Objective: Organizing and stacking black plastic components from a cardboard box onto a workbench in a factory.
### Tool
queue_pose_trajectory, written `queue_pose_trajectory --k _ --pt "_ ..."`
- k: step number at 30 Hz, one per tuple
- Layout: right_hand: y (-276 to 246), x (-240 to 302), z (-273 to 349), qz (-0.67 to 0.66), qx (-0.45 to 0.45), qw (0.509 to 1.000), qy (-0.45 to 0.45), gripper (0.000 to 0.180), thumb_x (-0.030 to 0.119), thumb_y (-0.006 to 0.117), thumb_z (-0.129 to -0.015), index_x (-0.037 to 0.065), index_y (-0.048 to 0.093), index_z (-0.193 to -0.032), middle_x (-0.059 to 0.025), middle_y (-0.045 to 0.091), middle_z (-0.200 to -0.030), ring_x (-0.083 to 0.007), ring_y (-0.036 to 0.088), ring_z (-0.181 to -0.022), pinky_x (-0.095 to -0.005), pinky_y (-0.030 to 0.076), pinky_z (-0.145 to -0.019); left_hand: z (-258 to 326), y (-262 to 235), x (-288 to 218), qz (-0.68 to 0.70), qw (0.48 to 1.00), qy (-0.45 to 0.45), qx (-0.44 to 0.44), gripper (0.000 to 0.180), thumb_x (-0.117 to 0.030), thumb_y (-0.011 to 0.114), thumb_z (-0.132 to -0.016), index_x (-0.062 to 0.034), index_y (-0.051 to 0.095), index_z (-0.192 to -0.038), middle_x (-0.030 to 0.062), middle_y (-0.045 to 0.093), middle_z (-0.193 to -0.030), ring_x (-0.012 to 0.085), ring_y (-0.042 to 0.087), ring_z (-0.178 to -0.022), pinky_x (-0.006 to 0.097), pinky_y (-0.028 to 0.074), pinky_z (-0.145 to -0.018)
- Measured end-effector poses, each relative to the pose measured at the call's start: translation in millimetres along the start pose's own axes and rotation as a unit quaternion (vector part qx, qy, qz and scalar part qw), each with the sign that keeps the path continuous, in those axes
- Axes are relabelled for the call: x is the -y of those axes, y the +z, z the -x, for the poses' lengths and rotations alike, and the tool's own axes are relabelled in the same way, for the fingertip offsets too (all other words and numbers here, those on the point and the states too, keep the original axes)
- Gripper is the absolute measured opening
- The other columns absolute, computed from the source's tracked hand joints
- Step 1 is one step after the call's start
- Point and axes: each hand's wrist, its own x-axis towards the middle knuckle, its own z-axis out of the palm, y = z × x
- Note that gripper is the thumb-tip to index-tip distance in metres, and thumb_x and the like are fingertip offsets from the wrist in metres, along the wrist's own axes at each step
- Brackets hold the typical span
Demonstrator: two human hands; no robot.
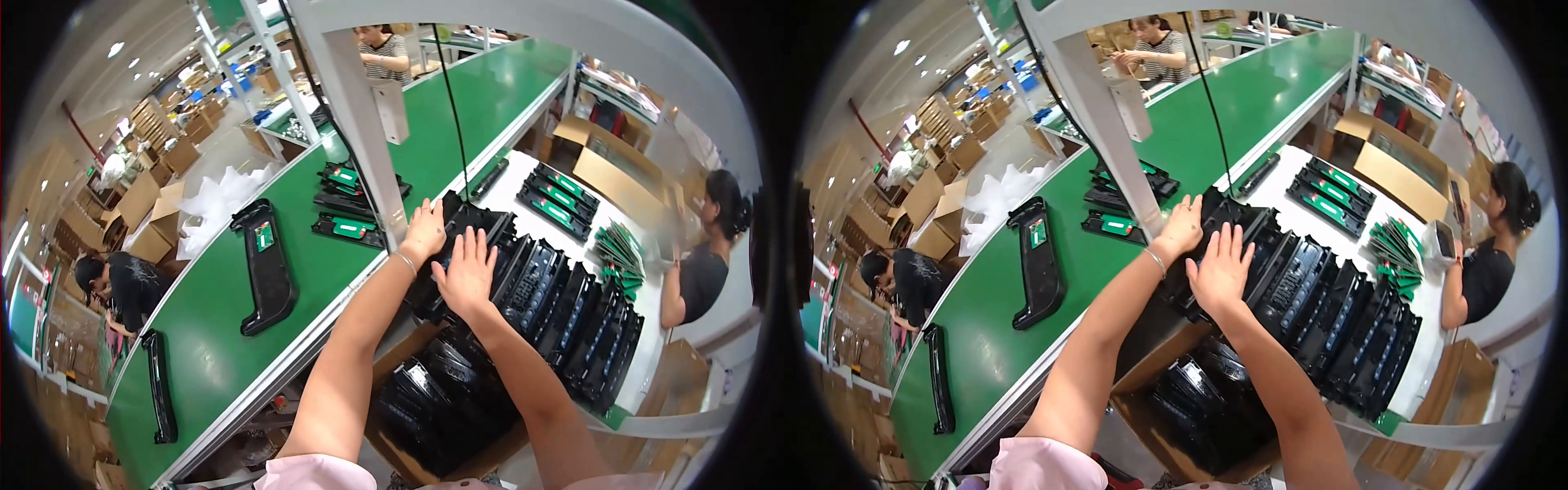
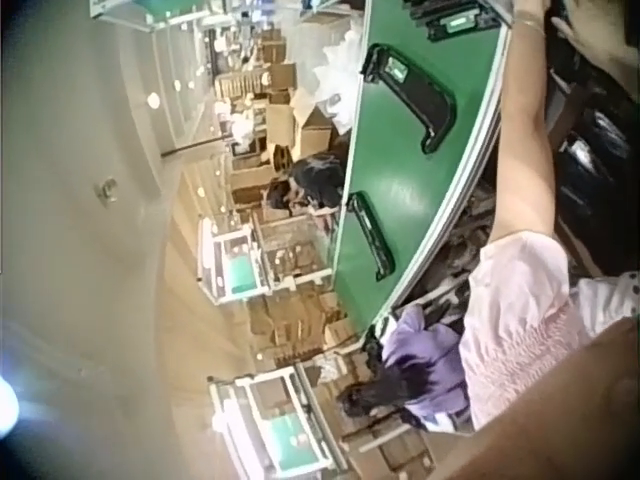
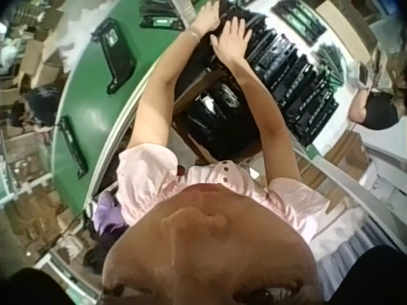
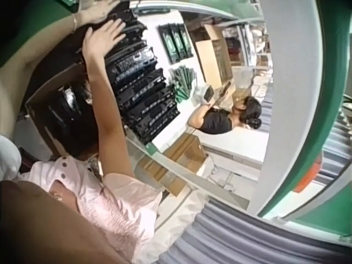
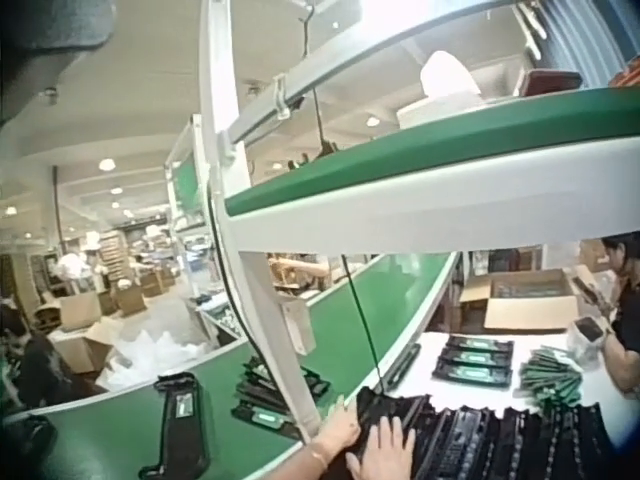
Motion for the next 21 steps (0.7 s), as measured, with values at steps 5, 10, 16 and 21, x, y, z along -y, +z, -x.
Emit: queue_pose_trajectory --k 5,10,16,21 --pt "-45 -6 39 -0.168 -0.105 0.973 -0.116 0.053 0.017 0.064 -0.077 -0.001 0.044 -0.123 -0.0203 0.037 -0.133 -0.0388 0.033 -0.124 -0.0513 0.026 -0.102 59 -20 -16 0.150 0.953 0.171 -0.199 0.045 -0.003 0.048 -0.082 0.0000 0.041 -0.126 0.0261 0.036 -0.133 0.0401 0.039 -0.120 0.041 0.035 -0.100" --pt "-33 -19 153 -0.339 -0.011 0.924 -0.178 0.039 0.003 0.061 -0.072 0.000 0.055 -0.110 -0.0187 0.055 -0.113 -0.0342 0.054 -0.102 -0.0395 0.043 -0.089 217 -60 11 0.307 0.925 0.008 -0.223 0.024 0.000 0.051 -0.083 -0.0039 0.059 -0.106 0.0136 0.061 -0.105 0.0273 0.059 -0.097 0.034 0.047 -0.084" --pt "132 -109 309 -0.287 0.363 0.874 0.149 0.042 0.007 0.058 -0.081 0.004 0.046 -0.121 -0.0151 0.051 -0.115 -0.0252 0.057 -0.093 -0.0336 0.047 -0.079 394 171 42 0.626 0.615 -0.467 -0.108 0.019 -0.019 0.052 -0.091 -0.0089 0.057 -0.106 0.0002 0.059 -0.094 0.0087 0.053 -0.085 0.024 0.044 -0.073" --pt "349 -188 323 -0.170 0.255 0.952 -0.011 0.056 0.019 0.060 -0.082 -0.004 0.037 -0.128 -0.0237 0.043 -0.124 -0.0369 0.044 -0.114 -0.0384 0.035 -0.098 473 429 23 0.542 0.575 -0.610 -0.061 0.036 -0.022 0.062 -0.083 -0.0036 0.054 -0.113 0.0067 0.058 -0.105 0.0177 0.054 -0.097 0.031 0.045 -0.078"
